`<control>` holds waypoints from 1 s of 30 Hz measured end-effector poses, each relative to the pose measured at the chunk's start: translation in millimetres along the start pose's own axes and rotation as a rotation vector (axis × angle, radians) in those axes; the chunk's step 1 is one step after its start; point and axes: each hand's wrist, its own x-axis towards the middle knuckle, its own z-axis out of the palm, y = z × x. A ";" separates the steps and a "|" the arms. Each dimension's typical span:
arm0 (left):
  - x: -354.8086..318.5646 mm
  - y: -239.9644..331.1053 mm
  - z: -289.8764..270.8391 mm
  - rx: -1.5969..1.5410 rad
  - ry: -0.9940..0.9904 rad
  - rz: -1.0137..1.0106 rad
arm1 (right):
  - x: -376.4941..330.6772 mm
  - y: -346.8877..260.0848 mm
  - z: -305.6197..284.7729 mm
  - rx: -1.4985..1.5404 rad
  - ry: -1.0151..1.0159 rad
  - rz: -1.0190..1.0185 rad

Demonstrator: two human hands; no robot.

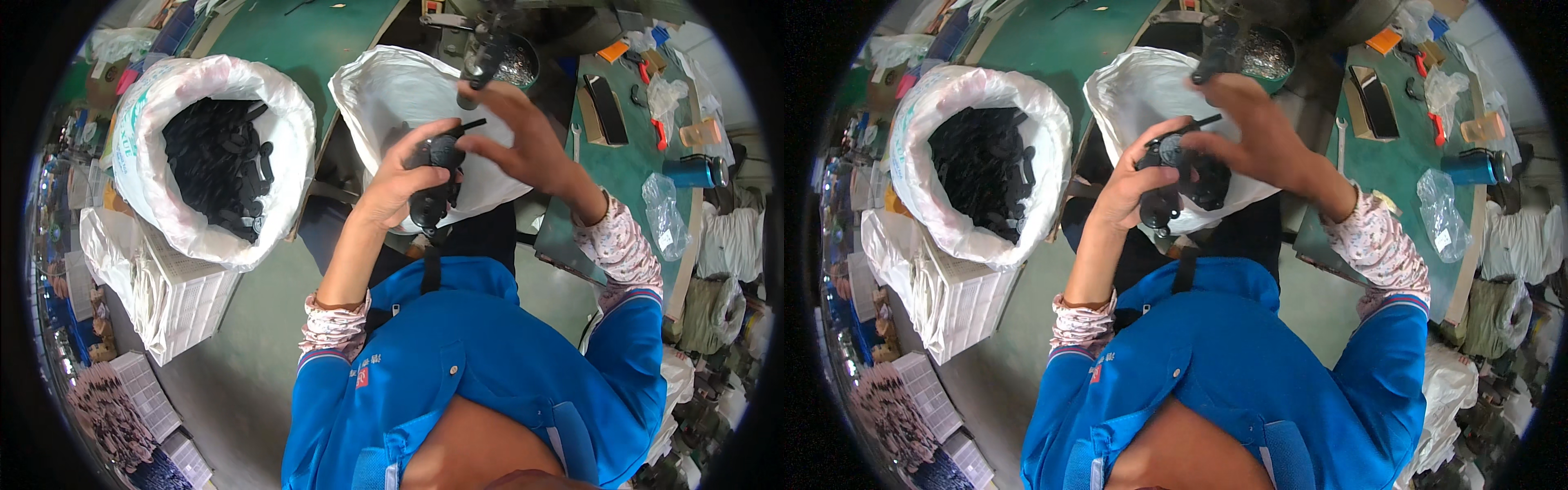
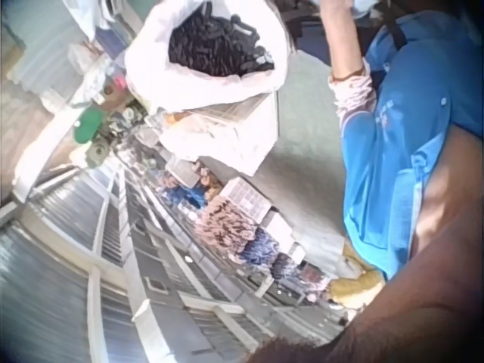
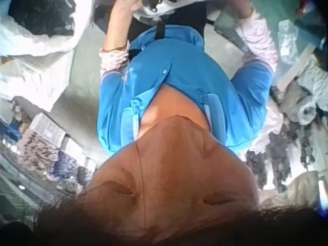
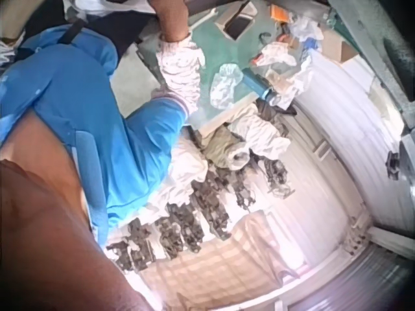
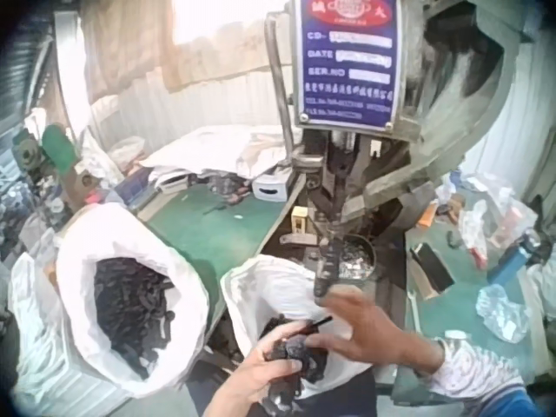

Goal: The person repeatedly picks black plastic parts from a white sack, inserts a small metal pin into each part by hand, and places the assembled parts into a second white sack. The person also briefly handles a clear plastic bag and reaches toward a machine hopper.

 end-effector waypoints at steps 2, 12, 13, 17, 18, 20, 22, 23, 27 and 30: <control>1.4 -9.8 3.1 0.023 0.022 -0.042 | -3.1 -2.0 8.6 0.013 -0.088 -0.023; -6.1 -9.2 4.0 -0.155 0.066 0.117 | -13.0 -11.6 -7.1 0.333 0.019 0.408; -4.9 -9.6 3.3 -0.129 0.086 0.129 | -13.3 -17.6 -3.6 0.387 -0.009 0.383; -3.0 -14.2 8.2 -0.014 0.172 0.176 | -13.1 -36.7 1.2 0.701 -0.075 0.594; -1.9 -14.3 9.5 0.030 0.186 0.199 | -14.6 -34.1 3.3 0.598 -0.089 0.538; -1.9 -16.5 12.2 0.056 0.185 0.239 | -20.2 -25.0 11.1 0.392 -0.115 0.423; -2.0 -14.3 16.4 0.080 0.209 0.262 | -21.7 -27.7 14.2 0.456 -0.028 0.438; -0.4 -13.2 16.9 0.082 0.226 0.285 | -21.8 -28.1 15.3 0.488 0.015 0.445; 4.2 -16.5 17.0 0.004 0.280 0.327 | -26.8 -18.9 12.4 0.579 0.042 0.577; 4.8 -13.8 16.6 -0.045 0.308 0.338 | -16.2 -10.6 -3.0 0.644 0.106 0.614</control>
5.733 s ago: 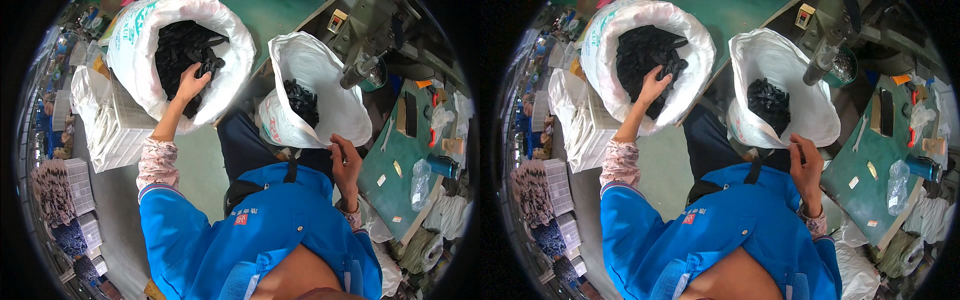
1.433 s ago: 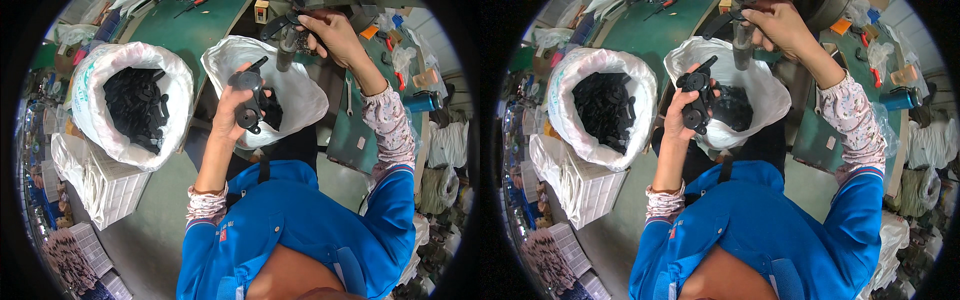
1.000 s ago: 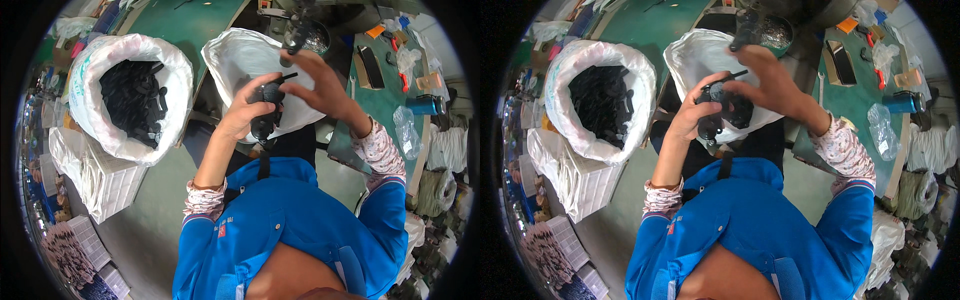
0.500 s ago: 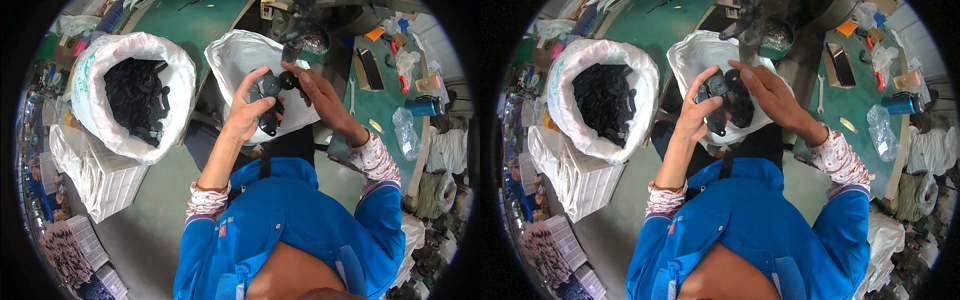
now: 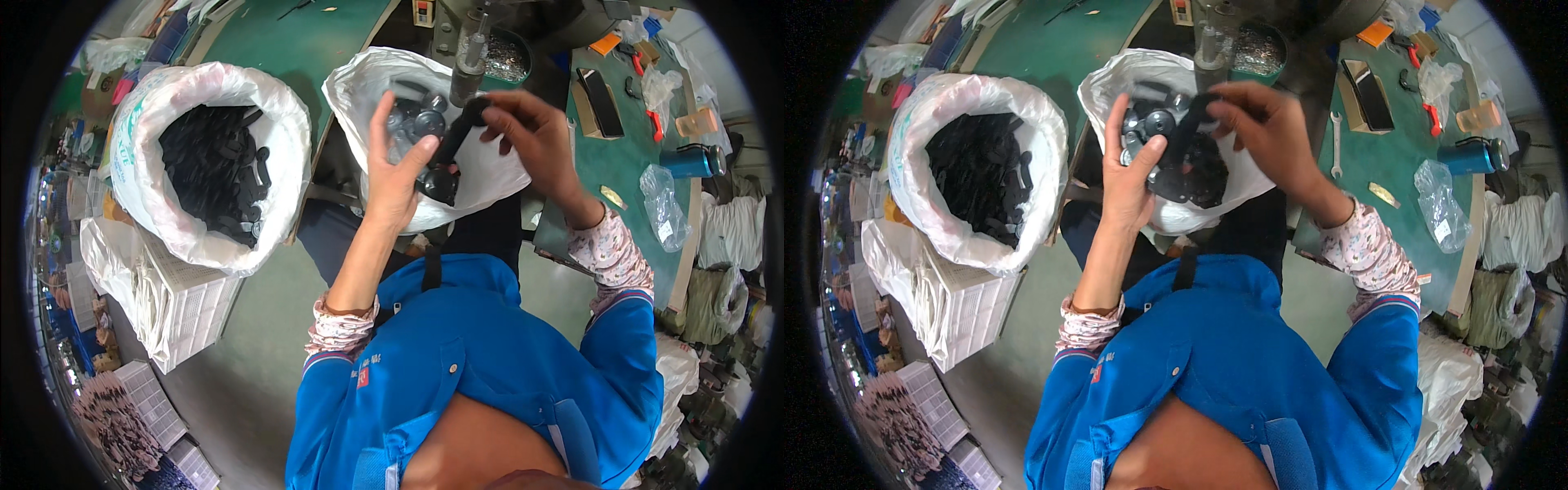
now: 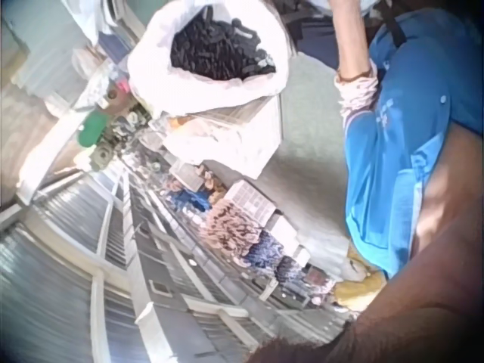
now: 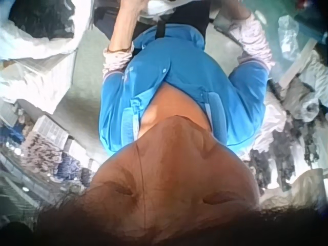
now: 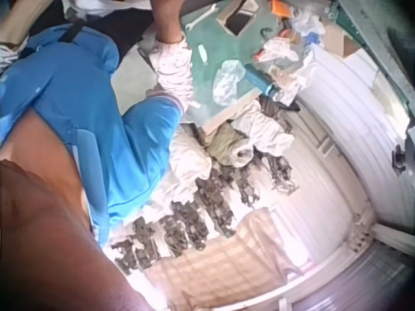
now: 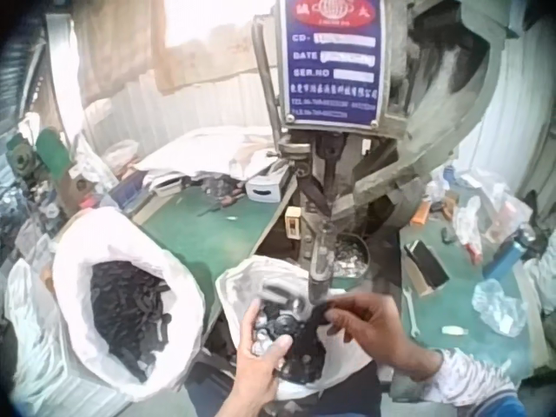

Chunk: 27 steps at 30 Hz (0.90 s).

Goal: The person repeatedly picks black plastic parts from a white sack, inserts a small metal pin into each part by hand, and places the assembled parts into a second white sack. The person also briefly handles a clear plastic bag and reaches toward a machine hopper.

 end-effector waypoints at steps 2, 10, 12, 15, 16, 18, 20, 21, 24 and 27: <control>1.1 2.3 -2.7 0.003 0.010 -0.023 | 15.0 -4.7 -15.1 -0.007 0.039 -0.124; 2.0 1.1 -3.8 0.087 0.004 -0.046 | 84.7 -72.7 -23.7 -0.038 0.088 0.072; 5.2 0.6 -7.6 0.076 -0.036 -0.063 | 93.6 -69.4 -27.4 -0.044 0.037 0.124; 5.8 0.0 -9.2 0.051 -0.028 -0.050 | 79.6 -31.1 -25.2 -0.056 -0.004 0.086; 5.6 0.2 -9.6 0.037 -0.014 -0.034 | 72.1 -30.6 -23.6 -0.023 -0.025 0.103; 6.7 -1.8 -8.6 0.031 0.000 -0.047 | 49.2 -28.9 -17.4 0.042 -0.057 0.158; 8.4 -5.5 -5.9 0.032 -0.002 -0.051 | 28.0 3.7 -9.2 0.072 -0.090 0.173; 8.4 -9.2 -6.4 0.035 -0.005 -0.046 | 18.2 11.5 -2.9 0.013 -0.165 0.132; 5.2 -16.5 -3.9 0.027 -0.003 -0.048 | 0.2 32.9 20.6 -0.005 -0.190 0.083; 6.5 -17.1 -2.2 0.068 0.020 -0.037 | 11.9 32.6 18.0 0.286 -0.009 -0.033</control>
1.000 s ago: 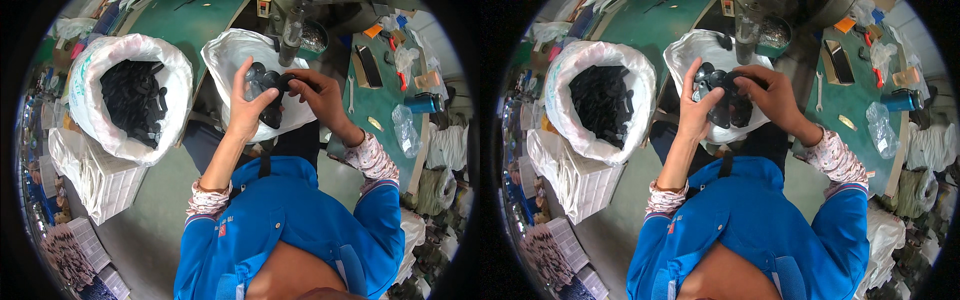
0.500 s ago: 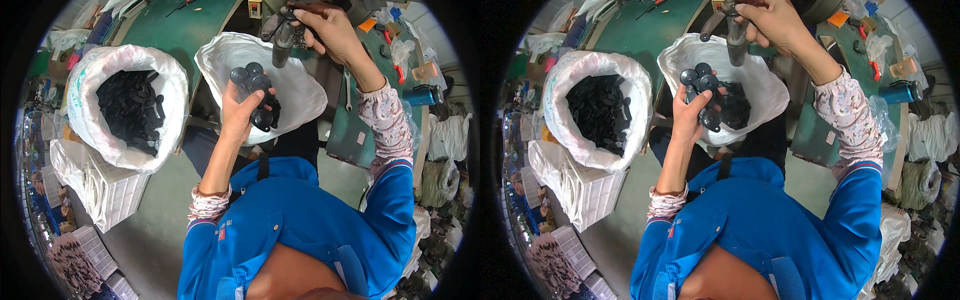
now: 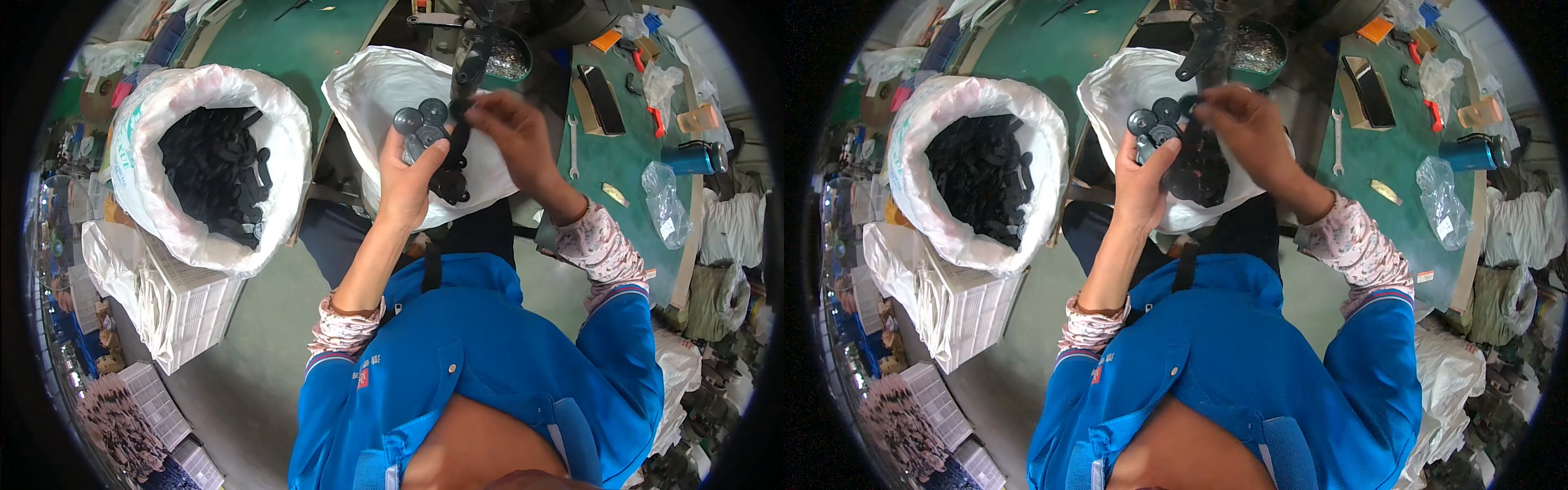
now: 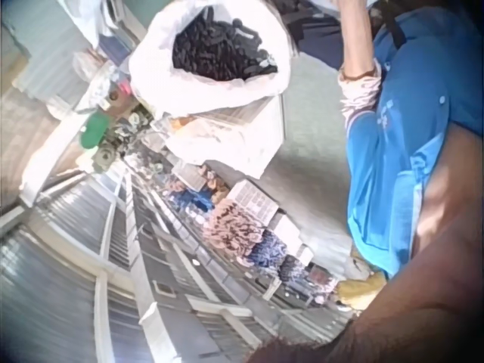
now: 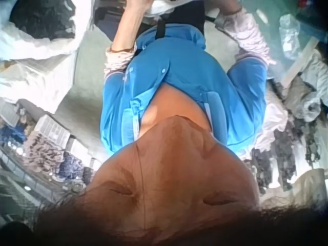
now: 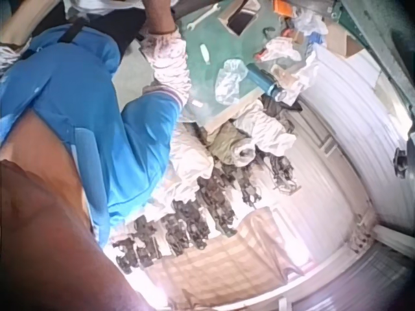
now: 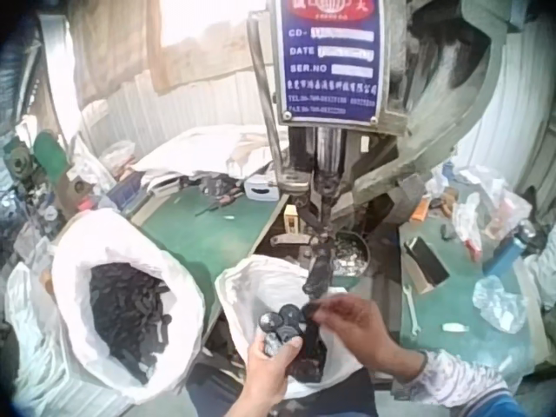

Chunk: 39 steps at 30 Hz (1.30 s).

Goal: The person repeatedly picks black plastic parts from a white sack, inserts a small metal pin into each part by hand, and places the assembled parts into a second white sack. The person also briefly handles a clear plastic bag and reaches toward a machine hopper.

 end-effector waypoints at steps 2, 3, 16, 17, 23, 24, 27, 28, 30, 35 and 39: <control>-5.1 3.6 -1.7 -0.014 0.023 -0.046 | 5.2 -16.7 -1.7 0.230 0.078 -0.010; -6.8 7.5 -0.3 -0.024 0.035 -0.065 | 5.9 -25.0 -2.4 0.105 0.039 -0.016; -8.8 6.0 -0.5 0.028 -0.058 -0.076 | 3.8 -39.3 -11.2 -0.312 -0.065 -0.055; -7.7 7.5 -1.9 -0.019 -0.036 -0.096 | 8.9 -48.2 -13.8 -0.340 -0.048 -0.138; -6.2 6.5 -6.7 -0.114 -0.041 -0.160 | 69.5 -112.1 -1.5 -0.148 0.139 -0.017; -6.3 4.8 -6.0 -0.138 -0.034 -0.166 | 75.9 -116.7 -4.7 -0.177 0.075 0.070; -7.3 6.2 -7.4 -0.198 -0.028 -0.188 | 88.9 -135.5 -13.2 -0.221 -0.080 0.300; -7.9 6.9 -8.3 -0.217 -0.025 -0.195 | 90.4 -139.1 -14.9 -0.229 -0.127 0.372; -6.9 7.9 -7.9 -0.185 -0.019 -0.201 | 75.3 -96.8 -25.2 -0.259 -0.081 0.230; -6.5 1.5 -9.3 -0.082 -0.010 -0.187 | 31.1 -51.3 -13.7 -0.193 0.046 0.275; -9.6 -4.3 -0.7 -0.047 -0.109 -0.180 | -0.4 -18.5 -12.8 -0.132 -0.153 0.289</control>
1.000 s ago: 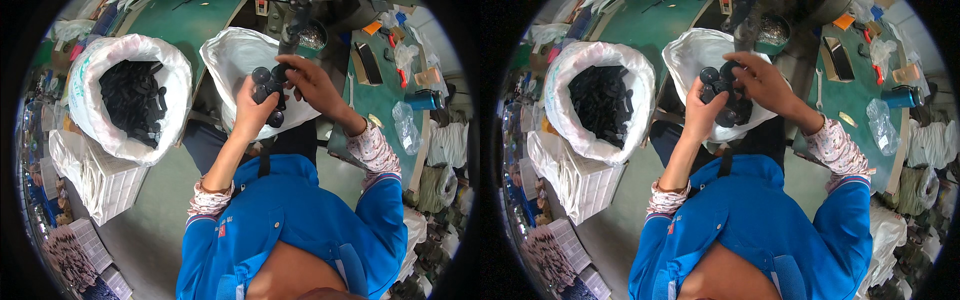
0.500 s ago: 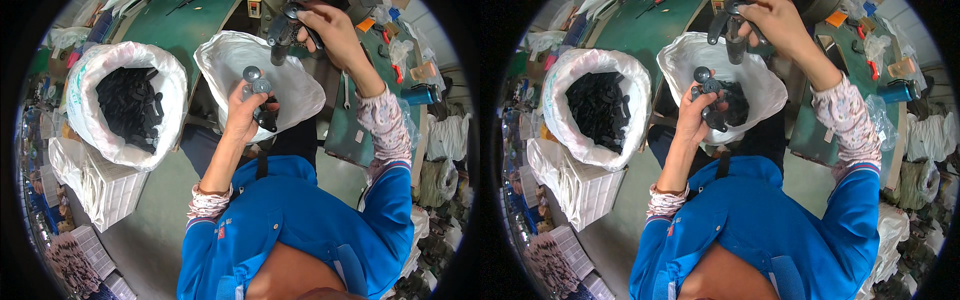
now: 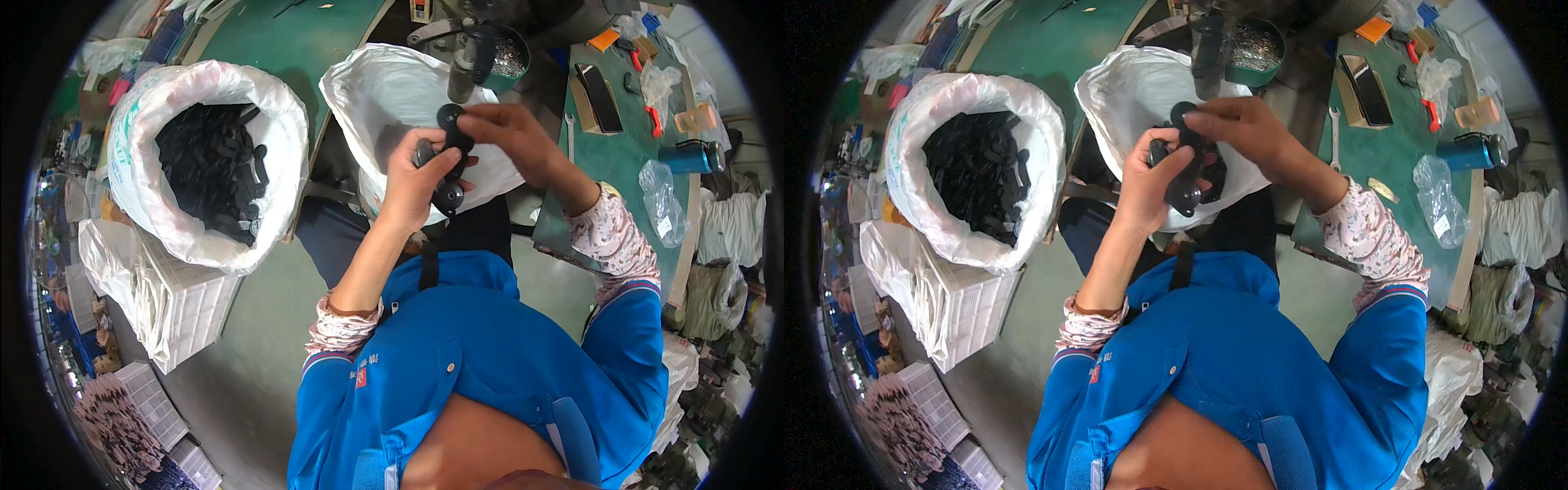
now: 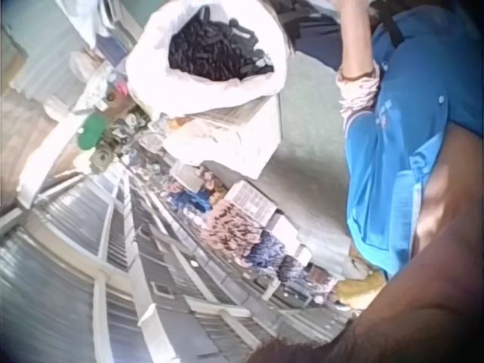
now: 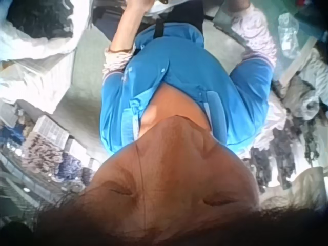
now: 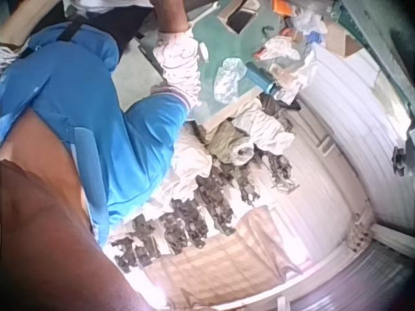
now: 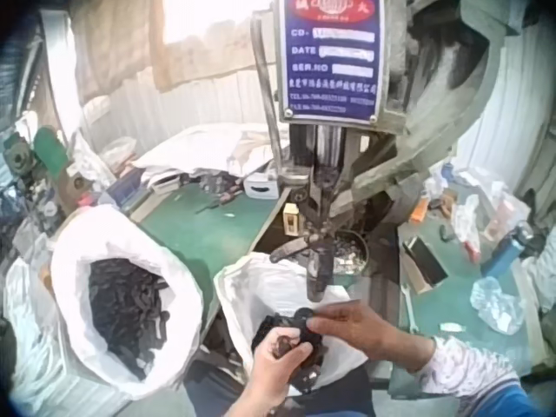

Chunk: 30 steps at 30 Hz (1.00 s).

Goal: The person repeatedly picks black plastic parts from a white sack, inserts a small metal pin into each part by hand, and places the assembled parts into a second white sack. The person also briefly handles a clear plastic bag and reaches toward a machine hopper.

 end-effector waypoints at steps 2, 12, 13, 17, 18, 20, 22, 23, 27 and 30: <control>0.0 -3.3 5.0 0.005 0.000 0.020 | 2.3 10.2 -2.1 0.082 -0.080 0.124; -0.6 0.7 7.4 0.145 0.019 0.128 | -15.4 4.3 13.0 -0.216 -0.002 -0.129; -1.0 -1.2 7.6 0.109 0.026 0.121 | -15.9 4.6 14.8 -0.263 0.039 -0.154; 0.3 0.2 6.2 -0.087 0.124 0.059 | -14.9 -11.8 3.3 -0.258 0.136 -0.300; 1.4 3.5 4.8 -0.152 0.165 0.036 | -12.7 -20.4 -2.2 -0.238 0.156 -0.361; 4.8 3.2 -6.0 -0.272 0.225 -0.016 | -4.3 -38.7 -14.1 -0.205 0.199 -0.399; 8.3 0.1 -14.5 -0.429 0.205 -0.019 | 5.4 -57.9 -18.7 -0.110 0.216 -0.405; 8.9 1.1 -13.6 -0.441 0.211 -0.019 | 15.3 -62.3 -24.7 -0.160 0.232 -0.407; 4.0 6.1 -9.8 -0.446 0.249 -0.003 | 48.4 -125.2 -15.5 -0.007 0.271 -0.078; -0.1 15.0 -8.6 -0.282 0.266 -0.022 | 60.8 -84.5 -48.0 -0.154 0.145 -0.052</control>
